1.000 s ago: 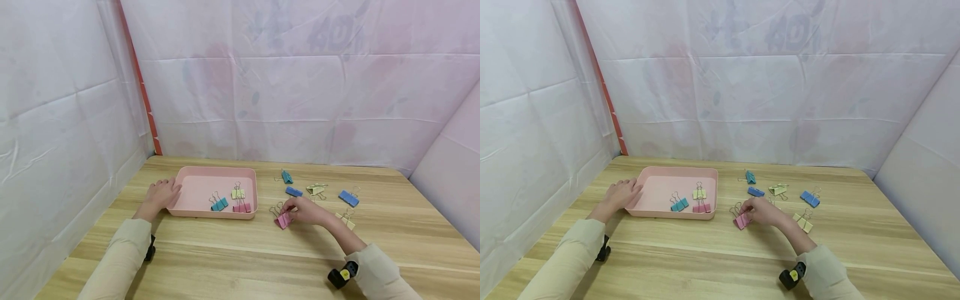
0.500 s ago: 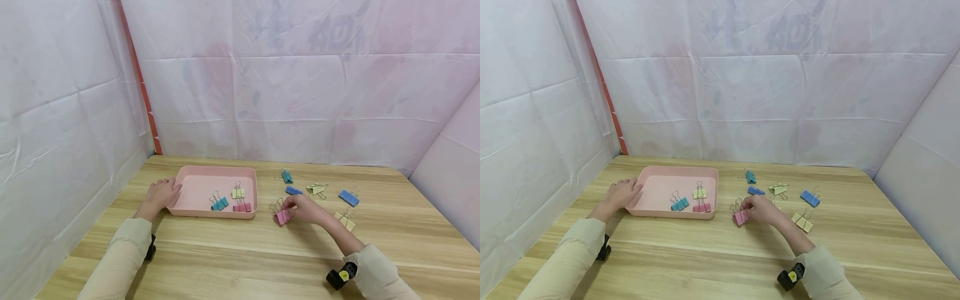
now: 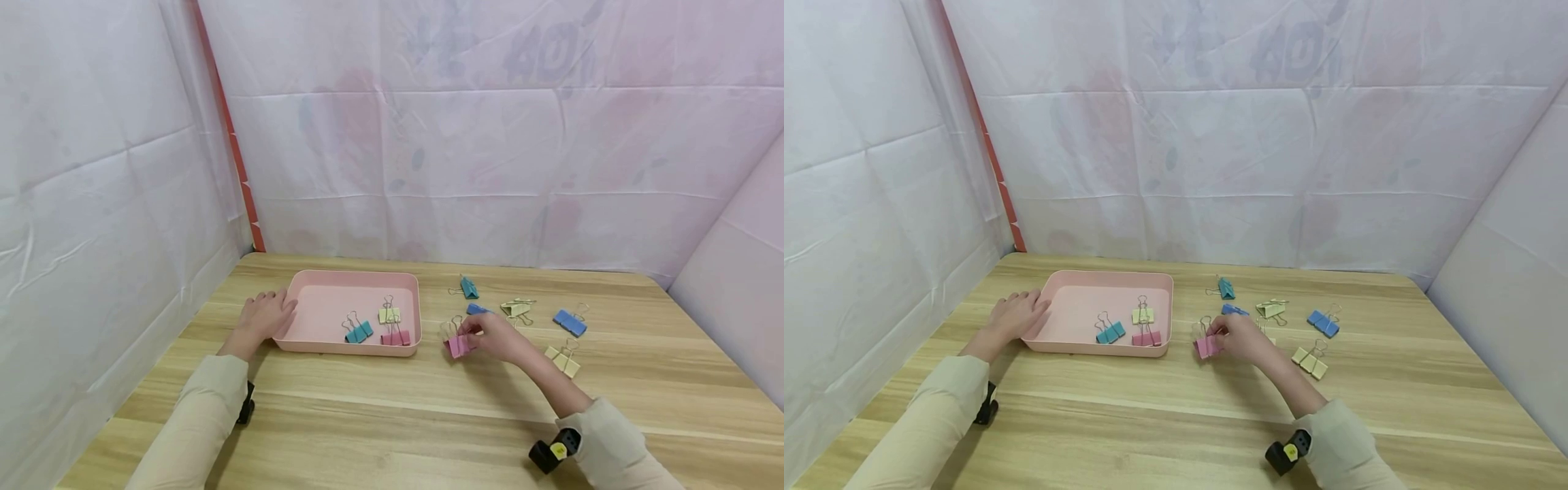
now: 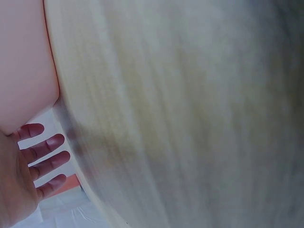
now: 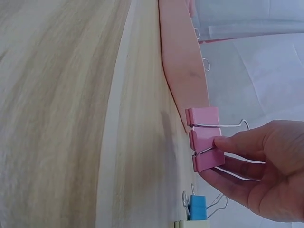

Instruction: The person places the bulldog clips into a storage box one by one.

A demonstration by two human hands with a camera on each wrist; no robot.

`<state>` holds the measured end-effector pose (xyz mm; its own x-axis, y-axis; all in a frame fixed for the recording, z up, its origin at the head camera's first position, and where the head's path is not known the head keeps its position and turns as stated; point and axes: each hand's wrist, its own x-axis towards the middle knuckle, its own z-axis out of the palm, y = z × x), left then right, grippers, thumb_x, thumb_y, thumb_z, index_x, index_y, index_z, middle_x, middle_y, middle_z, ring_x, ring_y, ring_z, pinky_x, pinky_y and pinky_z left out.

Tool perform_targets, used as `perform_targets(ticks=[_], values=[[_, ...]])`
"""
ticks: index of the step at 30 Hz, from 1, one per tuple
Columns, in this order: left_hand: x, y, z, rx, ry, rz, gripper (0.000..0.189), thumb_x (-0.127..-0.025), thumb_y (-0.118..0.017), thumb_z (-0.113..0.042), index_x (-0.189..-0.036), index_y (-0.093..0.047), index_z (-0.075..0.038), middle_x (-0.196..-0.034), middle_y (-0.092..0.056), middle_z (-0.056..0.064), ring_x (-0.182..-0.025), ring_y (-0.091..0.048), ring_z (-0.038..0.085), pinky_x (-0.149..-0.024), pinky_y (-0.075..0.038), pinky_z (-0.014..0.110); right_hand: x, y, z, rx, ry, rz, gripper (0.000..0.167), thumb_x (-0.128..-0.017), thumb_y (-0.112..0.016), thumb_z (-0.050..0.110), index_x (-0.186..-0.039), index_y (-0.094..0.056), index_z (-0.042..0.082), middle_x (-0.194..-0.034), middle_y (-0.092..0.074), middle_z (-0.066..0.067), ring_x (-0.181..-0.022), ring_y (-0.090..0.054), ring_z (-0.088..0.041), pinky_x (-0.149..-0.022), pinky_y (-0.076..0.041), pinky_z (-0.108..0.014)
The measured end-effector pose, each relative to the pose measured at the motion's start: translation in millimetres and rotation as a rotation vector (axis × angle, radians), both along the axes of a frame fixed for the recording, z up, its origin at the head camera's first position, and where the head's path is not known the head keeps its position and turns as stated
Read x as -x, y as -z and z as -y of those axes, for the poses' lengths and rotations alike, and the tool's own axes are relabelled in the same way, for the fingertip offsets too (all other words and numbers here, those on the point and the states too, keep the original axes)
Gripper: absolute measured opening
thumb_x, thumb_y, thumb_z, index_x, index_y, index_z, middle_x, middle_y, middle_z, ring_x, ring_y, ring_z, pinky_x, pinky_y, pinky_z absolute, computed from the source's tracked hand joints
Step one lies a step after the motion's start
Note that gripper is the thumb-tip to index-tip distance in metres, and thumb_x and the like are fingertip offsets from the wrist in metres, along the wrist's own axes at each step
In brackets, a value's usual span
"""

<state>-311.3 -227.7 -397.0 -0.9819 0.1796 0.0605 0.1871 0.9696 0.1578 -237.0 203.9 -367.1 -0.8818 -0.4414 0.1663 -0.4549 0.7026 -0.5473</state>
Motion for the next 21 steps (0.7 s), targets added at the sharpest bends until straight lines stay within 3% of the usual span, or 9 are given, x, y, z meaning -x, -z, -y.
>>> perform_targets(ticks=[6,21], values=[[-0.2,-0.1,-0.3,0.004,0.002,-0.003,0.047,-0.098,-0.032,-0.037,-0.12,-0.045,0.002,-0.116,-0.05,0.027,-0.108,-0.043,0.044,-0.089,-0.029,0.059,-0.3,-1.8,2.4,0.036,0.022,-0.025,0.007,-0.08,-0.061,-0.006,-0.079,-0.065,0.0,-0.077,-0.061,-0.004,-0.075,-0.059,-0.019,-0.063,-0.048,-0.031],[-0.7,-0.4,-0.5,0.005,0.003,-0.007,0.048,-0.098,-0.032,-0.037,-0.122,-0.044,0.003,-0.117,-0.049,0.028,-0.108,-0.043,0.045,-0.09,-0.028,0.06,0.5,-11.1,9.7,0.059,0.124,0.009,0.005,-0.084,-0.061,-0.002,-0.083,-0.065,0.0,-0.08,-0.063,-0.005,-0.078,-0.059,-0.021,-0.063,-0.047,-0.033]])
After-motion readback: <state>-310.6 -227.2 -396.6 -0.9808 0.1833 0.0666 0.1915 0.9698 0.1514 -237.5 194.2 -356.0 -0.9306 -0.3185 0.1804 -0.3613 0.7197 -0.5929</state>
